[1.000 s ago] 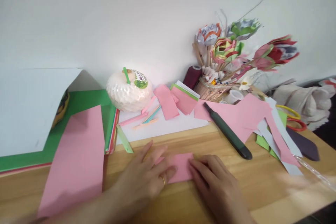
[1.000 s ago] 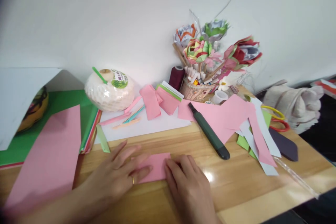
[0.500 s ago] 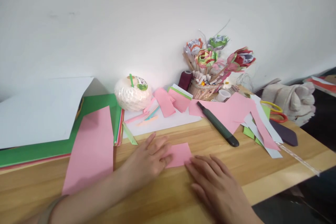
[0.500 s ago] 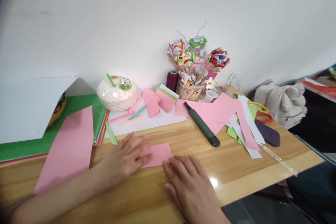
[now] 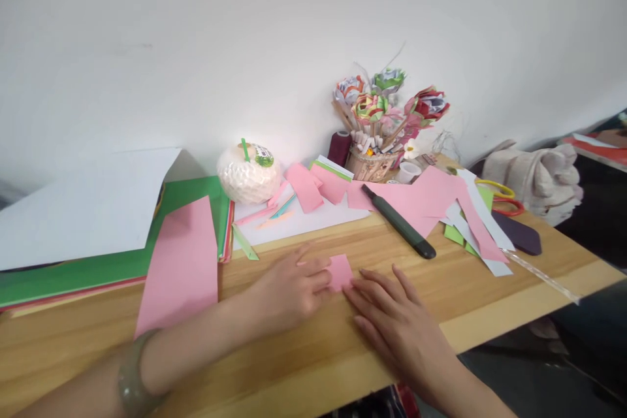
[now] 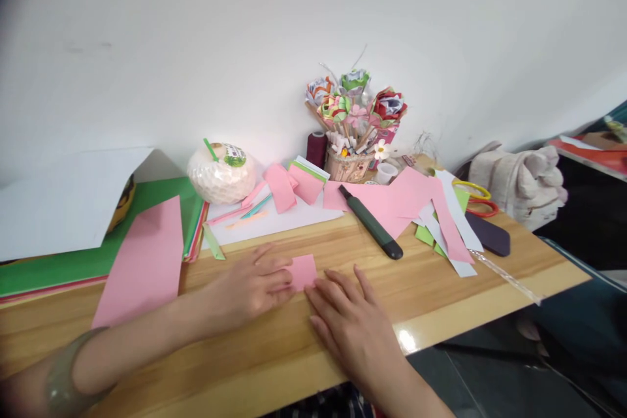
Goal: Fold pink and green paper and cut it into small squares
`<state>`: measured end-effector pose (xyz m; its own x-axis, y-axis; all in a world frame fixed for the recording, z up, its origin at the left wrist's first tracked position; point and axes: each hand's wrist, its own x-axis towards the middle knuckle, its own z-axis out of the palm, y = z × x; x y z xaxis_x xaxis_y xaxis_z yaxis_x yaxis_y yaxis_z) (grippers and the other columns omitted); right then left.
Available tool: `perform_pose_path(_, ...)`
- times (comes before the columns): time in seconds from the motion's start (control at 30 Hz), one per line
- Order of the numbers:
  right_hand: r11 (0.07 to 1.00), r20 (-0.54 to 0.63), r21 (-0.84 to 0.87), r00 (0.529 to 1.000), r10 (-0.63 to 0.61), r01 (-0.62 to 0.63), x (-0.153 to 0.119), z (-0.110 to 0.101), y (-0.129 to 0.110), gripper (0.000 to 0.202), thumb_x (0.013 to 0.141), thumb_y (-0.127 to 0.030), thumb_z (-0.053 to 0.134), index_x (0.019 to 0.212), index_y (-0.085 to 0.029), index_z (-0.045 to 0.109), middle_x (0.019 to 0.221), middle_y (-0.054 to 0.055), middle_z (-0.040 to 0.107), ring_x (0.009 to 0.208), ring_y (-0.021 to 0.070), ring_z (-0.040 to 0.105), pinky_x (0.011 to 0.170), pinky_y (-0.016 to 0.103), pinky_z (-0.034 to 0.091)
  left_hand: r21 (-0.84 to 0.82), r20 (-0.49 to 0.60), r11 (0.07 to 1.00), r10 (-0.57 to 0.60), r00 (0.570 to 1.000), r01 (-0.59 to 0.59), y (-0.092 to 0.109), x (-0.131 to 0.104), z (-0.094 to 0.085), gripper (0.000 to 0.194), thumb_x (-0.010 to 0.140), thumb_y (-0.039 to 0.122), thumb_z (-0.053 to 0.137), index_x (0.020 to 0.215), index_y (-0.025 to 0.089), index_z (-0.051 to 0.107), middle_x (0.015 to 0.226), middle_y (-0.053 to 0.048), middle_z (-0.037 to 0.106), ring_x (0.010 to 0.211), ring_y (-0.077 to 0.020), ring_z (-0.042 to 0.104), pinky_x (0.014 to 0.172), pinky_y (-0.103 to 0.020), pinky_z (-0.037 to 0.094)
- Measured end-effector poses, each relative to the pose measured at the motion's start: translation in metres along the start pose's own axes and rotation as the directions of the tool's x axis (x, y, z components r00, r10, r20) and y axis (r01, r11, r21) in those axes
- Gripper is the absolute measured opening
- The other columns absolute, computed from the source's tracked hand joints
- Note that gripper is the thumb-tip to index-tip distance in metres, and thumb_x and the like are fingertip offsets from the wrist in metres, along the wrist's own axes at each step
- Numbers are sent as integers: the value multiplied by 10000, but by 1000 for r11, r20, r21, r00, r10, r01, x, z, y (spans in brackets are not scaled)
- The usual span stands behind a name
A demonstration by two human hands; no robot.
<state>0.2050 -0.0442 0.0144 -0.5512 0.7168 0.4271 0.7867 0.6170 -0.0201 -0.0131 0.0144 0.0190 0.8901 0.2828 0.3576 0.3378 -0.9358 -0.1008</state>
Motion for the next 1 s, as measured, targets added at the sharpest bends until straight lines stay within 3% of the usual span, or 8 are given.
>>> perform_pose_path(0.27, 999, -34, -25, 999, -39, 38, -2, 1, 7, 277, 902, -269, 436, 1124, -236, 599, 1108, -36, 649, 1180, 210, 470, 1076, 428, 145, -39, 61, 989, -138, 989, 141, -3, -54, -18, 215, 940, 156, 407, 1055, 218, 577, 1078, 0, 624, 1183, -211, 422, 1057, -476, 159)
perform_pose_path(0.43, 996, 7, -75, 999, -44, 45, -9, 1, 13, 289, 883, -248, 455, 1145, -238, 577, 1161, 20, 614, 1259, 247, 379, 1039, 478, 214, -11, 147, 998, -56, 988, 58, -1, -64, -22, 316, 938, 121, 342, 1215, 151, 492, 1282, -46, 528, 1296, -236, 299, 1090, -492, 81)
perform_pose_path(0.53, 992, -84, -110, 995, 52, -61, -16, -2, 27, 232, 896, -252, 421, 1003, -198, 619, 1070, 71, 630, 1160, 238, 481, 983, 449, 318, 47, 210, 998, -41, 977, 32, 5, -68, -16, 371, 920, 100, 334, 1276, 92, 437, 1336, -90, 472, 1288, -227, 326, 1077, -391, 218)
perform_pose_path(0.6, 973, -168, -126, 971, 169, -191, -16, -5, 43, 258, 910, -290, 383, 926, -176, 614, 998, 91, 631, 1035, 211, 552, 906, 381, 406, 83, 239, 995, -76, 968, 58, 11, -69, -13, 395, 914, 100, 335, 1301, 97, 412, 1338, -97, 469, 1277, -224, 346, 1073, -386, 238)
perform_pose_path(0.67, 935, -214, -164, 937, 278, -315, -11, -8, 61, 304, 915, -333, 356, 959, -150, 594, 993, 114, 617, 966, 213, 562, 828, 351, 451, 115, 256, 985, -153, 955, 127, 18, -67, -13, 398, 909, 98, 353, 1299, 138, 420, 1301, -91, 505, 1291, -240, 322, 1081, -457, 202)
perform_pose_path(0.77, 882, -203, -237, 908, 366, -408, 6, -8, 88, 351, 906, -336, 365, 1093, -105, 550, 1070, 164, 580, 1010, 281, 516, 819, 420, 435, 121, 217, 960, -273, 937, 252, 31, -60, -13, 373, 903, 101, 384, 1258, 181, 464, 1203, -83, 566, 1308, -254, 285, 1069, -505, 212)
perform_pose_path(0.87, 860, -134, -286, 906, 401, -423, 22, 1, 107, 369, 896, -321, 387, 1121, -71, 538, 1038, 184, 593, 982, 298, 517, 797, 432, 429, 40, 144, 928, -373, 917, 371, 43, -51, -11, 302, 932, 151, 352, 1177, 197, 524, 1165, -61, 580, 1283, -222, 333, 1033, -405, 327)
perform_pose_path(1.0, 868, -49, -308, 918, 395, -390, 32, 13, 116, 292, 891, -283, 401, 1030, -102, 581, 910, 135, 623, 888, 248, 551, 761, 367, 432, -116, 181, 805, -559, 809, 582, 53, -39, -11, 262, 963, 250, 323, 1044, 209, 568, 1023, -22, 641, 964, -144, 592, 813, -252, 483)
